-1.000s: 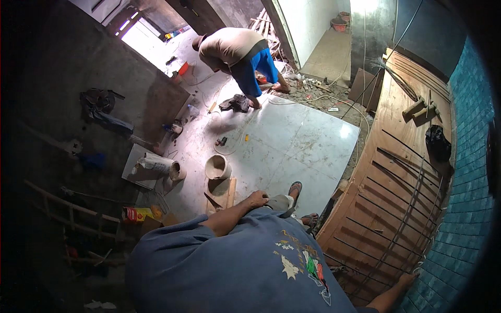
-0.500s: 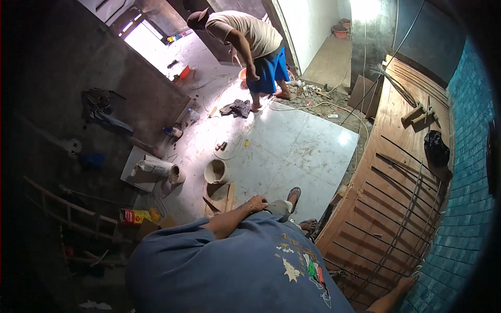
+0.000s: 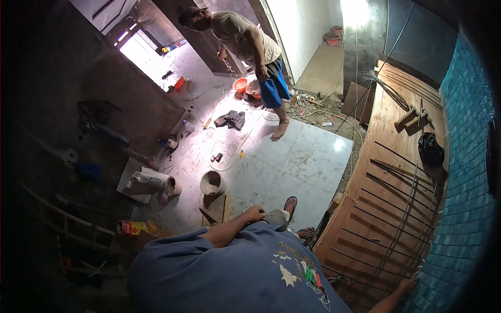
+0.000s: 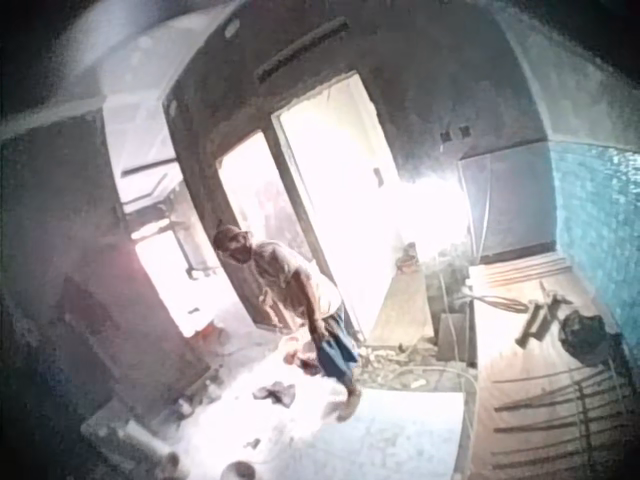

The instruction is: The person connects metal rods into a grid pattern using wire, tightening the connections with pliers and by hand.

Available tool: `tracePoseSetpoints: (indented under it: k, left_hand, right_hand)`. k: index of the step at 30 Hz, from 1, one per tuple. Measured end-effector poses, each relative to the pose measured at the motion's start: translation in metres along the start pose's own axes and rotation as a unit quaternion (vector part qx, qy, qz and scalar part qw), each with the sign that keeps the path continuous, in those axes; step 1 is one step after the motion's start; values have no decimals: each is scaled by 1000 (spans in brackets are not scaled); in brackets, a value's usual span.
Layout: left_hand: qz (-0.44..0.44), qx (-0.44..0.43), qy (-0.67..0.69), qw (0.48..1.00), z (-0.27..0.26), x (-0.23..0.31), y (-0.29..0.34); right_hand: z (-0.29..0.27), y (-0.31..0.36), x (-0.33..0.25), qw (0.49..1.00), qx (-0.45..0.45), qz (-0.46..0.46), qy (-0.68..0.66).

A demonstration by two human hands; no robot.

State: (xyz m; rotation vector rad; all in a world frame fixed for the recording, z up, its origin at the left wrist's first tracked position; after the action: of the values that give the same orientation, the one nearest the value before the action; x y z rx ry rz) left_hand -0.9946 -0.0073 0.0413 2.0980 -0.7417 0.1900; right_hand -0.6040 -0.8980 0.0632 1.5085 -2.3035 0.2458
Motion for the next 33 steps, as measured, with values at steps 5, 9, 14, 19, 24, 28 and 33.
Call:
tracePoseSetpoints:
  k: [5,9,14,19,24,28,33]
  left_hand:
    - [21,9,-6,1000,1,-10,-9]
    - [13,10,-5,1000,1,-19,-17]
    - [9,5,-11,1000,6,-25,-12]
    - [32,-29,-52,998,-2,30,-9]
    - [257,-203,146,933,6,279,45]
    - [415,-267,329,805,-2,436,91]
    - [428,-333,399,740,-32,494,145]
  right_hand:
    - [-10,8,0,998,-25,32,-37]
    - [-11,3,-1,995,-47,48,-70]
    - [-3,11,-17,941,-132,151,-274]
    - [18,6,-4,959,-106,143,-220]
    - [14,6,-2,962,-104,139,-211]
    - [8,12,8,959,-100,152,-218]
    - [3,15,-3,959,-101,144,-222]
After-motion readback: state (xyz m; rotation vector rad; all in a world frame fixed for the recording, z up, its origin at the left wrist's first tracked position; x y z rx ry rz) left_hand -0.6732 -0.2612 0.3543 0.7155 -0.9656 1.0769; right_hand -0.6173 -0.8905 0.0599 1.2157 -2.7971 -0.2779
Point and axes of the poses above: each hand's wrist, its own y-axis away from the middle knuckle, its own z-axis out of the palm, x = y × z, the point moved 7 cm from there along -y, towards the middle knuckle
